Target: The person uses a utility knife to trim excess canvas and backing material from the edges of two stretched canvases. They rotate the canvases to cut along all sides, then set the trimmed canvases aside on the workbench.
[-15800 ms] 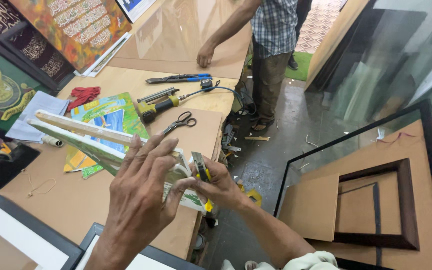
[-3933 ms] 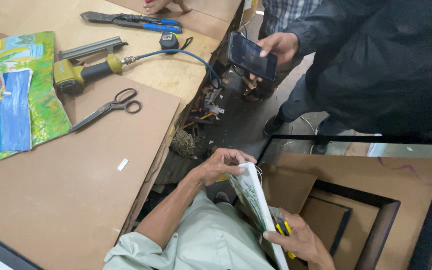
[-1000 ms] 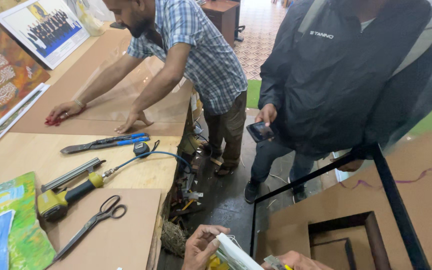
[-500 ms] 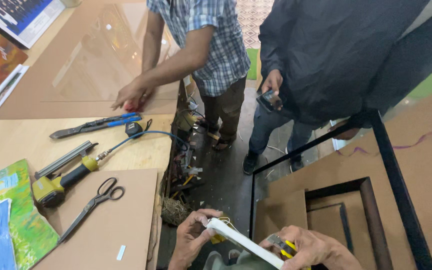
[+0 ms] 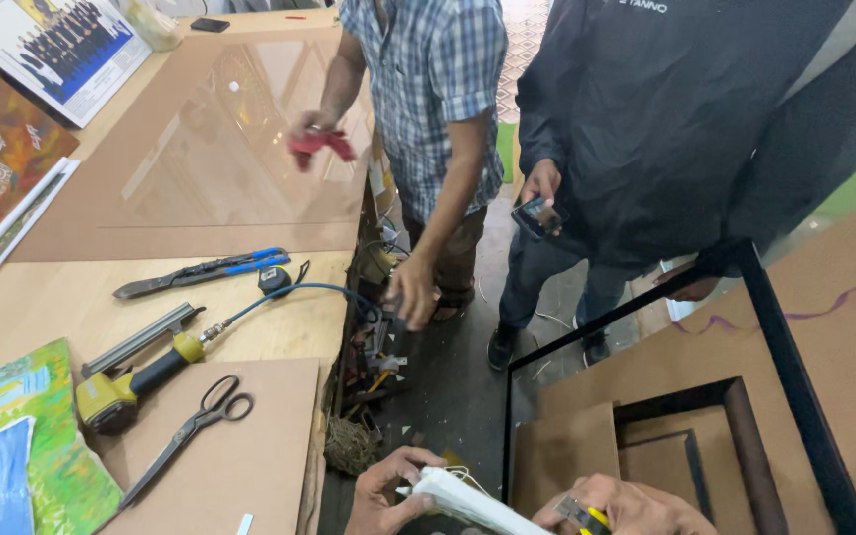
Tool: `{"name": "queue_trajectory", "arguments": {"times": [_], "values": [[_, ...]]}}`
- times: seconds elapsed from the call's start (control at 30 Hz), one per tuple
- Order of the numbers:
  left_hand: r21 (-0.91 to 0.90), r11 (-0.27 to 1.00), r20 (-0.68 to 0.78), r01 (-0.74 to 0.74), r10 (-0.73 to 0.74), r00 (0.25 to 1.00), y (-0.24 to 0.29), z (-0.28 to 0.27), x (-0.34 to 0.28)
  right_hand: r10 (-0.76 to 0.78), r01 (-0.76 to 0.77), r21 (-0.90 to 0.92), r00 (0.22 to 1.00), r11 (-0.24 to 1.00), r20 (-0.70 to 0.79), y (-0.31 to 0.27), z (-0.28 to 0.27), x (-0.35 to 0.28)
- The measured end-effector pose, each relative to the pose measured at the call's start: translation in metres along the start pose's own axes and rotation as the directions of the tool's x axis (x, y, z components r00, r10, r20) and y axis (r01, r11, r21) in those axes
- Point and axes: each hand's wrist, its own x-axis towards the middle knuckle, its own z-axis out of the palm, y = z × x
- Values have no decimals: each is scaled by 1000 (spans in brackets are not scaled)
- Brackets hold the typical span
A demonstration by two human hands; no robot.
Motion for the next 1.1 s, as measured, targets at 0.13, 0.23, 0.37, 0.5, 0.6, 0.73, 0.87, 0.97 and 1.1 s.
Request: {"name": "queue_trajectory", "arguments": {"times": [0.13,0.23,0.37,0.5,0.6,0.73,0.87,0.97,1.1], "values": [[-4,995,-62,-101,101,993,-3,8,6,242,-242,-26,970,970,-3,-28,-28,-2],[-6,997,-158,-79,77,984,4,22,6,337,-339,-28,941,941,-36,-43,-35,-9],[110,990,-186,-86,106,977,38,45,12,443,-444,-4,895,896,-48,-64,-39,-4],[313,941,-106,-130,171,980,88,73,30,644,-642,-97,765,761,-4,-98,-45,22],[538,819,-78,-197,281,957,120,97,38,594,-596,-528,779,605,-199,-118,-40,39],[554,790,2,-262,313,950,153,117,55,399,-960,-273,275,63,-875,-111,-53,45],[695,568,159,-440,475,865,182,134,64,186,-991,-58,34,-122,-982,-104,-79,24],[738,507,191,-445,476,858,204,142,63,209,-970,-131,87,-207,-974,-102,-98,-1],[768,440,216,-466,506,835,224,148,65,278,-984,-178,169,-10,-946,-100,-108,-25]]}}
